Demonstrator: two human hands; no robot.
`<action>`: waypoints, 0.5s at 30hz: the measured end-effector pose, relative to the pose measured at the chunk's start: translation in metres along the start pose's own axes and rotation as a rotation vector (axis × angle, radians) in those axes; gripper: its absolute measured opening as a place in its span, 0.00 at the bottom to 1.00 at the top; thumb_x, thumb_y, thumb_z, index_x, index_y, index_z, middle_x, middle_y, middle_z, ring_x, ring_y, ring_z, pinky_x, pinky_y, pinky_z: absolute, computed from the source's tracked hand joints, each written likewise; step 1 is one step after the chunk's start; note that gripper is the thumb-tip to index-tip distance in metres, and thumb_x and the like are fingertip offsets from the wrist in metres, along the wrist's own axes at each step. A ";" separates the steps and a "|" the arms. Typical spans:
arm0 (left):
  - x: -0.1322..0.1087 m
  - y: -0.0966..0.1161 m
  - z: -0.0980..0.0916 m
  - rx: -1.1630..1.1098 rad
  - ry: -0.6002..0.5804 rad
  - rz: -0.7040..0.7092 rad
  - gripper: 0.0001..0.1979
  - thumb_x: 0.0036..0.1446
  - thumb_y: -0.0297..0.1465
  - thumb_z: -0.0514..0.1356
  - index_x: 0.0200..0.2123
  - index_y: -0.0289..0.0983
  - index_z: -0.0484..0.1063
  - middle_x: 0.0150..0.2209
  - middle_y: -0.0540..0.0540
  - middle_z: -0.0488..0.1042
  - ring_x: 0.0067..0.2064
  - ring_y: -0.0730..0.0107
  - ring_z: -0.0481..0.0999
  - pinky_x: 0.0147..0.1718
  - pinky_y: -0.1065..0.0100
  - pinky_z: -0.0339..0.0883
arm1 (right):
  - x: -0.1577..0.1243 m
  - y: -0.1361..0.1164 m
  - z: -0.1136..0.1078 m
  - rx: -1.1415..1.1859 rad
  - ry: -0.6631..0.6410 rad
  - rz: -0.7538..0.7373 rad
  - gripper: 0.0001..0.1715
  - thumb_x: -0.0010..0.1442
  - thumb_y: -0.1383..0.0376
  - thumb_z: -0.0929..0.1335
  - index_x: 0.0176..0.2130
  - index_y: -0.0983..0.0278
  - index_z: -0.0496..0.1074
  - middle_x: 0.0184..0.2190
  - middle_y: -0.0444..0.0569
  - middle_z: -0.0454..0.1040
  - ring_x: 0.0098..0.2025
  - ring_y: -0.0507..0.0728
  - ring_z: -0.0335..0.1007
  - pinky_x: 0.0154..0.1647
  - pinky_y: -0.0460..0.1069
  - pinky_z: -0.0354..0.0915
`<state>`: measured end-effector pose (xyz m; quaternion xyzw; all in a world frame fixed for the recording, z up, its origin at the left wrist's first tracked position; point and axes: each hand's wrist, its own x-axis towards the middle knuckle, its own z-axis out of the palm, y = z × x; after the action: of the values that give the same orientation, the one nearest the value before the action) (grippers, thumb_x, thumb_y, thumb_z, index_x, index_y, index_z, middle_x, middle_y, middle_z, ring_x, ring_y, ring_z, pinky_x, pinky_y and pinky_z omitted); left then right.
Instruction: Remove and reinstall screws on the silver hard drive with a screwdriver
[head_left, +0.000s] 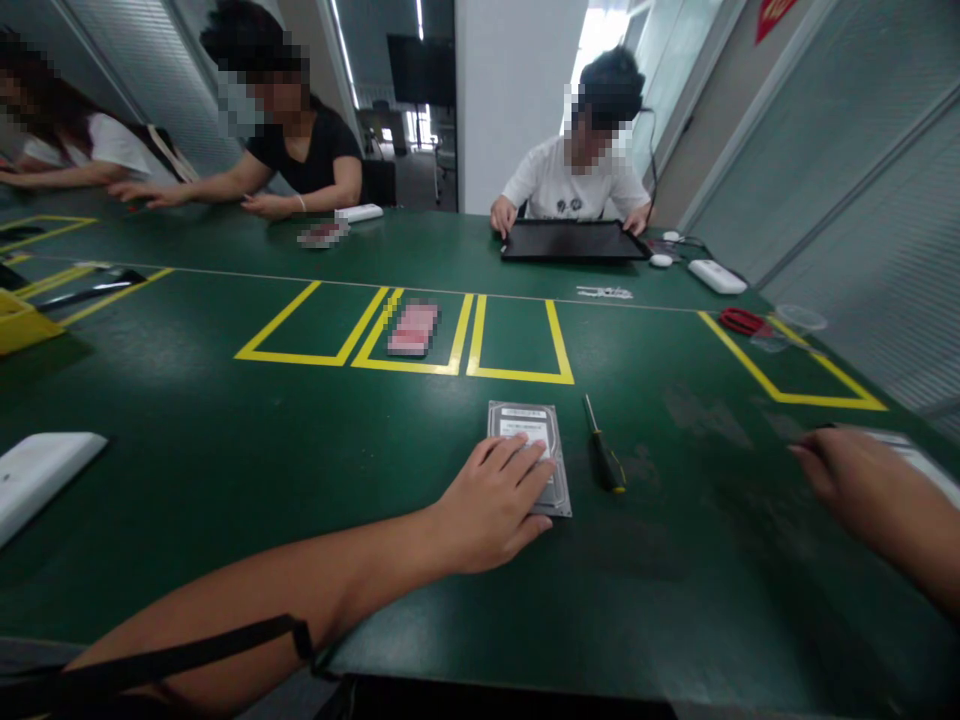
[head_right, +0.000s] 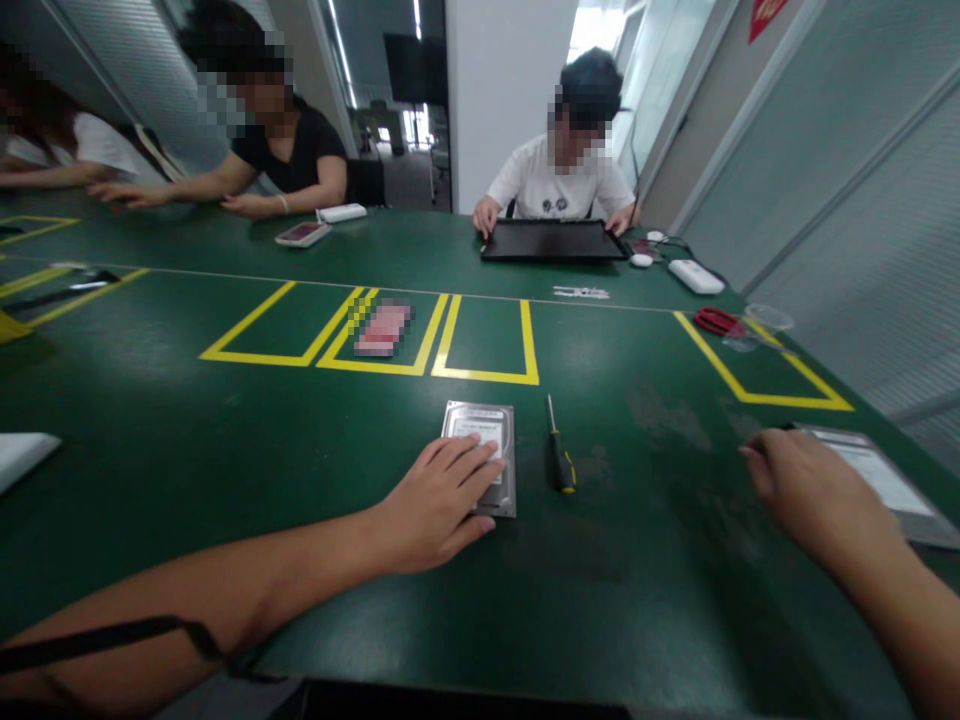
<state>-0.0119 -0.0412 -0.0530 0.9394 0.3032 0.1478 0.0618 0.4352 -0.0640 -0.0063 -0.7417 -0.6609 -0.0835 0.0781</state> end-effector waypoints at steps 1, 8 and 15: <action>0.000 0.000 0.000 -0.002 0.000 0.001 0.29 0.67 0.44 0.54 0.65 0.36 0.58 0.67 0.39 0.60 0.68 0.47 0.56 0.65 0.46 0.50 | 0.003 -0.021 -0.007 0.043 -0.068 -0.033 0.07 0.58 0.67 0.71 0.31 0.61 0.68 0.32 0.56 0.73 0.34 0.59 0.68 0.40 0.54 0.61; -0.001 -0.002 -0.001 -0.046 0.022 -0.003 0.29 0.65 0.43 0.56 0.65 0.36 0.60 0.67 0.38 0.61 0.67 0.48 0.56 0.65 0.46 0.51 | -0.005 -0.157 -0.039 0.528 -0.109 -0.201 0.12 0.65 0.55 0.65 0.36 0.61 0.70 0.30 0.48 0.73 0.31 0.55 0.67 0.31 0.50 0.60; -0.001 -0.006 -0.001 -0.227 0.190 -0.023 0.22 0.64 0.39 0.58 0.58 0.35 0.66 0.60 0.38 0.68 0.63 0.52 0.62 0.61 0.50 0.56 | -0.014 -0.238 -0.049 0.799 -0.142 -0.366 0.09 0.65 0.61 0.65 0.34 0.61 0.71 0.28 0.45 0.71 0.29 0.52 0.64 0.29 0.47 0.59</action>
<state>-0.0161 -0.0373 -0.0530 0.9046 0.2998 0.2686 0.1405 0.1963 -0.0619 0.0397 -0.5282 -0.7654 0.2170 0.2968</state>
